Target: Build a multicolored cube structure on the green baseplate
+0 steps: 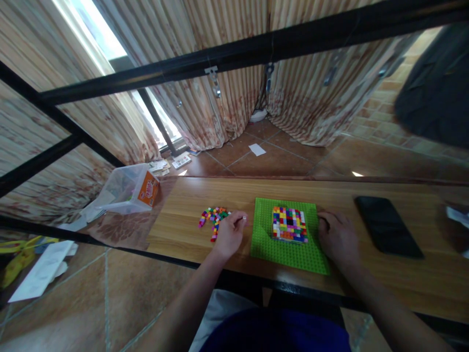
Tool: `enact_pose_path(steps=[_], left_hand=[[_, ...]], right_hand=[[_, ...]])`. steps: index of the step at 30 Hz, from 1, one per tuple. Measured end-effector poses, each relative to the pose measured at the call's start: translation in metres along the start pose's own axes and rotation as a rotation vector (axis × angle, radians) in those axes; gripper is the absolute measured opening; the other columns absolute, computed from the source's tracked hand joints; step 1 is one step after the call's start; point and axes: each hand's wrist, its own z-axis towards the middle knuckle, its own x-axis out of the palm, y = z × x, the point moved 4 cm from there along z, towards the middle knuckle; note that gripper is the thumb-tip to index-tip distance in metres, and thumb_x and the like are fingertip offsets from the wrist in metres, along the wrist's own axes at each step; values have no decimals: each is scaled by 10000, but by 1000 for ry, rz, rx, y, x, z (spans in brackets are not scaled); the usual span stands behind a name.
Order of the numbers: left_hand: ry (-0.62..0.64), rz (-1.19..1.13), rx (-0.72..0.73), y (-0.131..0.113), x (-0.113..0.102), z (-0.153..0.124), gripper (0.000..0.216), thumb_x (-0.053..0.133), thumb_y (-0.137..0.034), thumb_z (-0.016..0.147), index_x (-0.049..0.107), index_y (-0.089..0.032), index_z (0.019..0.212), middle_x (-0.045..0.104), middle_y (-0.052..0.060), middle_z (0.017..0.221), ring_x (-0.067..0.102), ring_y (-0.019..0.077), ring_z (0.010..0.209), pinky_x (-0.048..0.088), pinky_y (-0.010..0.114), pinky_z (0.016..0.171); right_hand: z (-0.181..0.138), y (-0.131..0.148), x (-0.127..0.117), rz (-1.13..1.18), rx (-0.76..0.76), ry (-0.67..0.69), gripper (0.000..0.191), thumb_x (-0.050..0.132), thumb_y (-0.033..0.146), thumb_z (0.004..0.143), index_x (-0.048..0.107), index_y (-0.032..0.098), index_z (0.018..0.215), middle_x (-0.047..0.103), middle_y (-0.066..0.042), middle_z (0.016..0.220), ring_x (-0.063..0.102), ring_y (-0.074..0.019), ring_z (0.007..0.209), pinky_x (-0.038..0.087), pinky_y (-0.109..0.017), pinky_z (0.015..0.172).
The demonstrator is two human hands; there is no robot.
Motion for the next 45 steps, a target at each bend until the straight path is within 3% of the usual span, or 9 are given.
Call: enact_pose_path(steps=[9,14,19,23,26,32,36,41,45], left_hand=[[29,191,15,-3,3,-2,221,478,-154,908,681,-194,831,684,-1,784,616,120,729,470,223,701],[105,608,-27,-10,-1,0,281,452,-151,921,692,-198,784,706,33,782,635,152,730,449,257,718],[134,872,-78,-14,-4,2,261,435,-197,942,695,-195,934,724,89,936,675,211,849,475,299,760],[108,821,-78,-11,-4,1,273,508,-165,901,635,-176,1142,723,106,1033,675,227,972,487,312,853],[66,740,-106,-9,-5,1,351,569,-134,858,589,-167,1206,726,90,979,678,226,962,488,309,852],[58,700,-45,-12,-5,4,137,547,-117,864,652,-193,910,704,54,872,662,193,863,471,289,799],[33,626,-10,-15,-5,5,166,554,-111,855,669,-189,764,689,33,794,634,163,785,464,274,768],[37,266,-15,-16,1,8,142,606,-123,830,730,-189,809,723,7,792,641,135,726,499,253,728],[44,95,-1,-20,5,13,216,561,-126,858,755,-193,925,756,28,889,681,150,802,535,270,769]], right_hand=[[0,1,-1,-12,2,-9,237,447,216,883,675,184,940,678,-117,1021,594,-258,937,475,-412,882],[0,2,-1,-13,-2,13,244,446,215,884,679,181,949,681,-120,1001,595,-263,928,473,-422,868],[0,1,0,-7,3,12,248,444,210,878,679,189,953,677,-113,1015,599,-258,939,473,-425,882],[0,-1,1,-2,-1,10,246,444,215,884,681,184,942,679,-120,1018,598,-261,951,477,-425,885],[0,-1,1,-13,0,8,254,443,225,893,683,169,953,681,-130,1019,593,-264,952,477,-422,884],[1,3,-1,-1,1,-3,246,439,212,893,678,174,937,684,-124,1008,591,-259,943,475,-413,882],[0,3,-2,23,10,-13,235,452,210,891,679,181,944,683,-117,1009,596,-258,950,476,-423,895],[0,1,0,10,1,-8,241,452,210,895,681,174,959,686,-119,1016,598,-257,956,483,-425,899],[0,1,1,-18,4,-17,254,446,224,911,690,160,947,691,-125,1018,595,-260,952,486,-417,887]])
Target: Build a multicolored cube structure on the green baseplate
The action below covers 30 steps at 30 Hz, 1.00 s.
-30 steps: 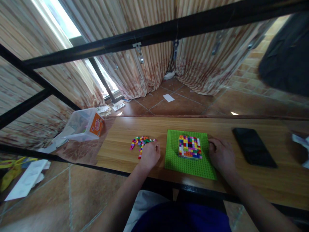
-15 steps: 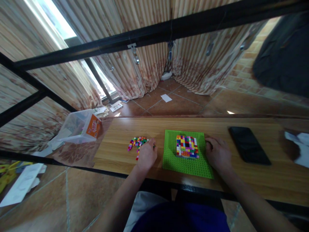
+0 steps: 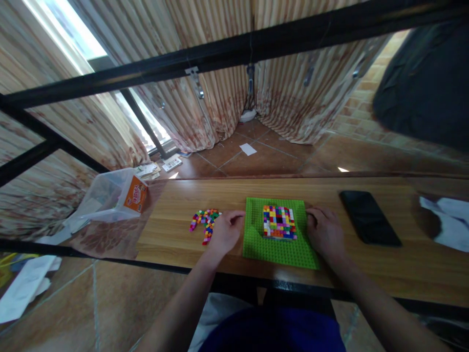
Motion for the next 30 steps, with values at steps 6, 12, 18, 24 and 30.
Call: enact_pose_path(steps=[6,12,18,24,30], left_hand=[[0,-15,51,-14,11,9,270,526,-69,855,745,-194,951,754,42,932,692,155,848,550,300,831],[-1,-94,-14,-25,30,20,289,630,-56,800,673,-161,1066,742,44,906,692,145,810,556,303,813],[45,-75,6,-30,40,31,323,652,-70,786,656,-177,1091,734,25,860,679,141,776,548,300,788],[75,-62,-18,-33,45,36,297,667,-111,791,673,-168,1083,737,39,850,671,146,752,534,300,766],[100,-218,-124,-19,52,44,292,736,-177,748,708,-160,1038,690,25,765,611,134,687,481,277,683]], right_hand=[[1,2,-2,11,-8,4,246,452,213,910,691,163,941,694,-116,1003,590,-254,935,484,-407,880],[0,1,-1,42,7,-14,243,454,215,905,688,166,953,683,-120,1013,582,-254,964,479,-414,890],[0,2,-2,40,3,-18,237,455,212,904,685,175,945,683,-110,1004,589,-249,947,485,-413,892],[1,5,-5,32,1,-14,226,459,199,902,680,174,939,687,-109,994,593,-250,944,485,-410,884],[1,4,-3,27,-5,-2,224,452,196,899,673,178,926,688,-106,977,590,-248,922,479,-409,872]])
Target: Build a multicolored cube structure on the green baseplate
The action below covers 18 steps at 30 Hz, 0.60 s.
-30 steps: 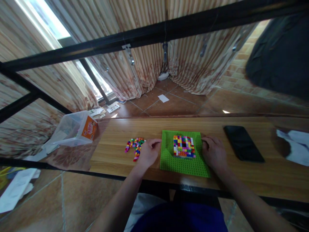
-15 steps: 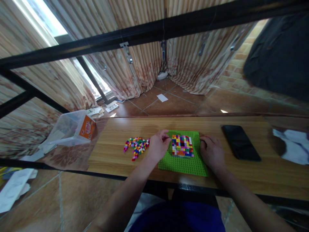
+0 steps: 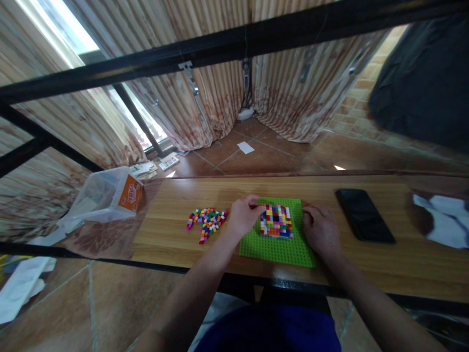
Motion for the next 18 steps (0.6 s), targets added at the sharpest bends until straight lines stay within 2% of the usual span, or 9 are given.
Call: enact_pose_path(steps=[5,8,12,18], left_hand=[[184,-374,-213,15,6,4,349,769,-281,724,732,-176,1055,597,-29,666,459,69,558,349,229,570],[241,-474,-279,15,8,4,319,807,-295,664,762,-172,955,558,-39,625,395,54,542,273,225,547],[239,-556,-355,17,12,6,229,807,-242,637,763,-152,842,533,-40,589,389,49,541,281,225,557],[191,-576,-348,21,17,6,153,769,-196,669,751,-151,815,612,-12,648,467,56,560,355,217,581]], right_hand=[[-1,-4,3,8,2,-8,223,454,201,893,671,180,937,688,-108,1002,585,-250,944,474,-410,886],[-1,-4,3,4,6,4,222,455,204,891,670,181,940,689,-109,1000,579,-249,949,470,-408,890],[-1,-4,3,-1,-2,26,234,443,214,900,668,171,950,688,-117,1009,571,-249,953,460,-403,900],[-1,-4,3,-25,-11,13,243,436,209,901,670,169,953,680,-117,1019,565,-249,957,448,-401,899]])
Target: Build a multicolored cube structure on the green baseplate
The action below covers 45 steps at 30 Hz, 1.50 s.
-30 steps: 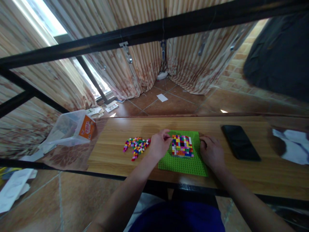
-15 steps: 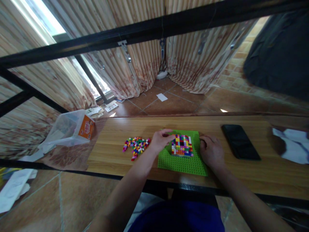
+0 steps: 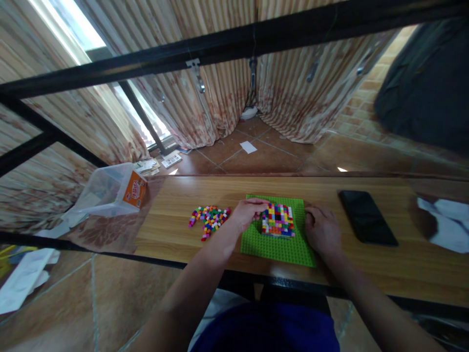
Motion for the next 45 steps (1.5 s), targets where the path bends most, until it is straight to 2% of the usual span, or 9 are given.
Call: enact_pose_path(steps=[4,9,14,19,22,27,32,40,45], left_hand=[[-26,2,25,3,1,-2,207,793,-241,670,755,-155,854,672,7,725,542,72,616,401,222,617],[-48,-65,103,-5,-9,-18,340,845,-348,630,759,-165,903,642,-24,718,466,32,560,356,193,568],[-185,-85,276,-23,-51,-52,433,809,-485,644,758,-159,924,620,-16,709,467,41,566,358,184,542],[-379,178,336,-17,-104,-81,256,722,-357,738,744,-156,895,693,19,787,563,92,653,432,217,612],[-461,458,358,-10,-118,-87,141,644,-229,786,736,-175,878,708,20,832,609,126,744,479,254,706],[-501,1016,499,-13,-99,-84,210,577,-138,834,736,-213,948,693,42,934,614,170,892,493,310,854],[-528,1292,527,-16,-81,-79,173,572,-160,868,720,-202,947,665,67,969,604,210,976,474,353,943],[-536,1268,544,-18,-81,-79,160,542,-157,898,698,-189,895,654,64,956,599,201,938,475,338,887],[-409,1004,618,-21,-52,-77,159,556,-90,846,675,-194,825,645,17,822,595,145,787,473,268,763]], right_hand=[[0,0,1,-2,-11,1,248,435,205,893,670,169,960,673,-123,1019,564,-253,951,449,-417,890],[0,0,0,9,-23,-20,252,431,217,901,669,158,959,671,-128,1001,559,-252,947,452,-409,880],[-1,-2,0,-3,-29,-16,247,441,211,893,671,161,968,676,-119,1005,571,-250,924,460,-409,874],[-2,-5,1,-18,-34,-14,244,449,227,879,674,176,955,674,-113,982,581,-257,890,473,-413,848],[-2,-6,0,-21,-34,-23,238,451,242,872,673,195,942,668,-107,958,587,-261,885,477,-415,842],[-2,-6,-1,-27,-69,-30,262,429,261,890,671,179,948,672,-121,957,597,-272,911,486,-418,850],[-2,-8,1,-39,-59,-17,282,418,275,900,670,173,972,672,-125,966,598,-276,930,489,-422,844],[-1,-5,-1,-10,-58,-9,264,421,252,897,668,177,955,671,-119,974,594,-264,923,487,-424,859],[-1,-5,-1,-7,-39,-21,255,431,254,897,671,181,944,668,-116,977,584,-260,930,483,-418,858]])
